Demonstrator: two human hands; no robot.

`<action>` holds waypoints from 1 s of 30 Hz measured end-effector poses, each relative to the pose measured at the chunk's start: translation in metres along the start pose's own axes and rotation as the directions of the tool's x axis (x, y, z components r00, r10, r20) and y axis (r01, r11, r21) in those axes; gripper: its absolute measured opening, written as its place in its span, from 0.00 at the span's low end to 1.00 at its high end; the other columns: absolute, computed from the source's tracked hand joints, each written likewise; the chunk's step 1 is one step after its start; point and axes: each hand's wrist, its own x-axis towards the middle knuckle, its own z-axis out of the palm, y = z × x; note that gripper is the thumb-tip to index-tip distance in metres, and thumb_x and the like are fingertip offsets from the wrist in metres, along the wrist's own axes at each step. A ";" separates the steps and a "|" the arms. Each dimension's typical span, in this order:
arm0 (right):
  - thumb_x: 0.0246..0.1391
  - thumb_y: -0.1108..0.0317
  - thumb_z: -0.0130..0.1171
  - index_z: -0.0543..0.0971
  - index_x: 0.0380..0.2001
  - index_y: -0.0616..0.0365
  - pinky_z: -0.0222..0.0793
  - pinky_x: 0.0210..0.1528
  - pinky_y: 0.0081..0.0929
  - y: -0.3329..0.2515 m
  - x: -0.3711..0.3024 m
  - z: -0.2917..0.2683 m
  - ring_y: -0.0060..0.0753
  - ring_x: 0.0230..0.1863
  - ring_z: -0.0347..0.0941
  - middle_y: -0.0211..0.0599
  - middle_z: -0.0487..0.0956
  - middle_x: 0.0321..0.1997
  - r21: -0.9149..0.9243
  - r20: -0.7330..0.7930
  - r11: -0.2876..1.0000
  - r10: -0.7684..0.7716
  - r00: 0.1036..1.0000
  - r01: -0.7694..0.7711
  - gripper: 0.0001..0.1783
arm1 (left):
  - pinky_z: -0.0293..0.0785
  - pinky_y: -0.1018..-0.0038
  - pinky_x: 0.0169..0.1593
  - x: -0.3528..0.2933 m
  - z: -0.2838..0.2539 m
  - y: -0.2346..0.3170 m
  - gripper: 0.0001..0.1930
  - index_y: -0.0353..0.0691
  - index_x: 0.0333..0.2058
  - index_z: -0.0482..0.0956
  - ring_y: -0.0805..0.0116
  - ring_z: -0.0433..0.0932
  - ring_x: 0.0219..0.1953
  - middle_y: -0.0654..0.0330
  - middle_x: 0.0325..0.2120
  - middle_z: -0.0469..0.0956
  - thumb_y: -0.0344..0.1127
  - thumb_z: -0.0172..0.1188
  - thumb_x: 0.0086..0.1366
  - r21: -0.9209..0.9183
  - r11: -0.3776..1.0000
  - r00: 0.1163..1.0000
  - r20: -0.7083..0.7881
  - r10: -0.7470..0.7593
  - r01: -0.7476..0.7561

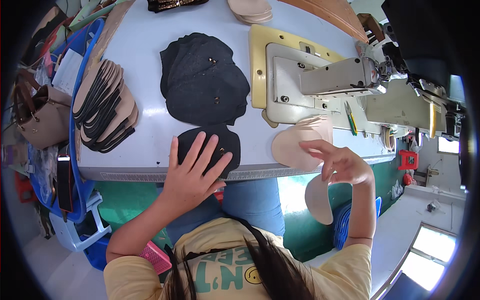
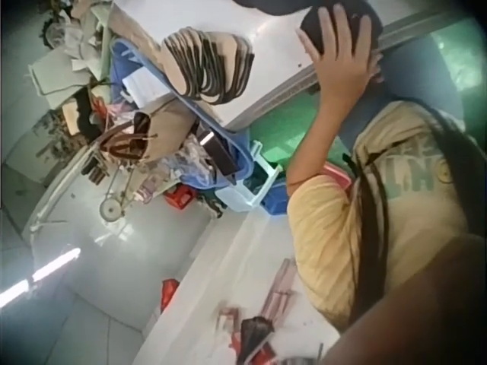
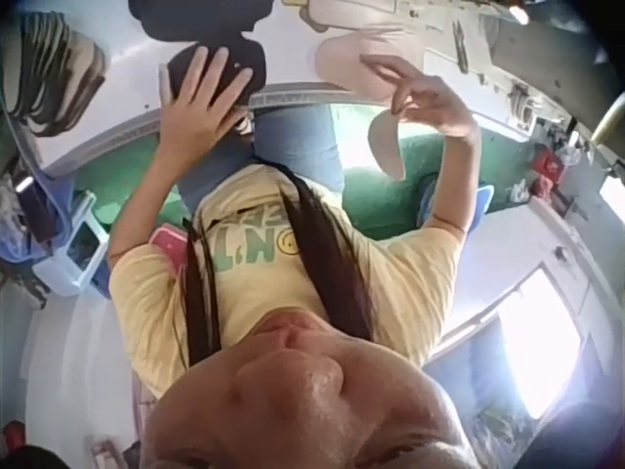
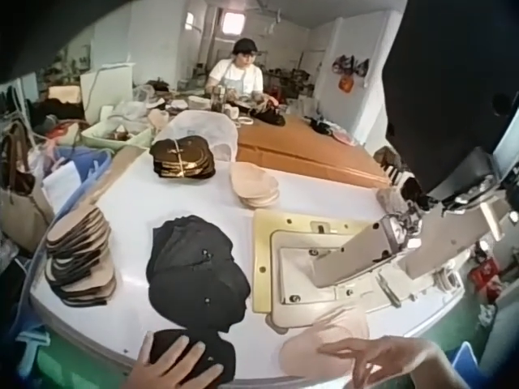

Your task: Assembling shoe upper components by layering and aligning materials together at a workstation.

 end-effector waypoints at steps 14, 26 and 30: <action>0.54 0.81 0.57 0.78 0.40 0.67 0.69 0.39 0.13 0.030 0.118 0.105 0.16 0.36 0.74 0.33 0.79 0.36 -0.036 -0.531 0.999 -0.020 0.847 0.001 0.09 | 0.60 0.52 0.57 -0.055 0.019 -0.009 0.20 0.39 0.46 0.77 0.53 0.70 0.54 0.50 0.51 0.72 0.33 0.65 0.52 -0.053 0.992 0.941 -0.315 -0.124 0.113; 0.56 0.78 0.58 0.75 0.43 0.67 0.71 0.38 0.14 0.035 0.137 0.116 0.17 0.36 0.75 0.34 0.79 0.36 -0.044 -0.531 0.998 0.013 0.847 -0.044 0.11 | 0.62 0.62 0.46 -0.060 0.037 -0.015 0.18 0.46 0.43 0.79 0.56 0.72 0.50 0.55 0.46 0.71 0.32 0.65 0.50 -0.068 0.992 0.867 -0.483 -0.125 0.105; 0.57 0.78 0.58 0.75 0.42 0.68 0.71 0.39 0.14 0.033 0.137 0.116 0.18 0.36 0.76 0.34 0.80 0.35 -0.029 -0.524 0.999 0.023 0.851 -0.045 0.10 | 0.60 0.66 0.46 -0.058 0.035 -0.015 0.14 0.47 0.38 0.79 0.58 0.72 0.50 0.55 0.50 0.74 0.32 0.63 0.50 -0.020 0.993 0.879 -0.464 -0.111 0.115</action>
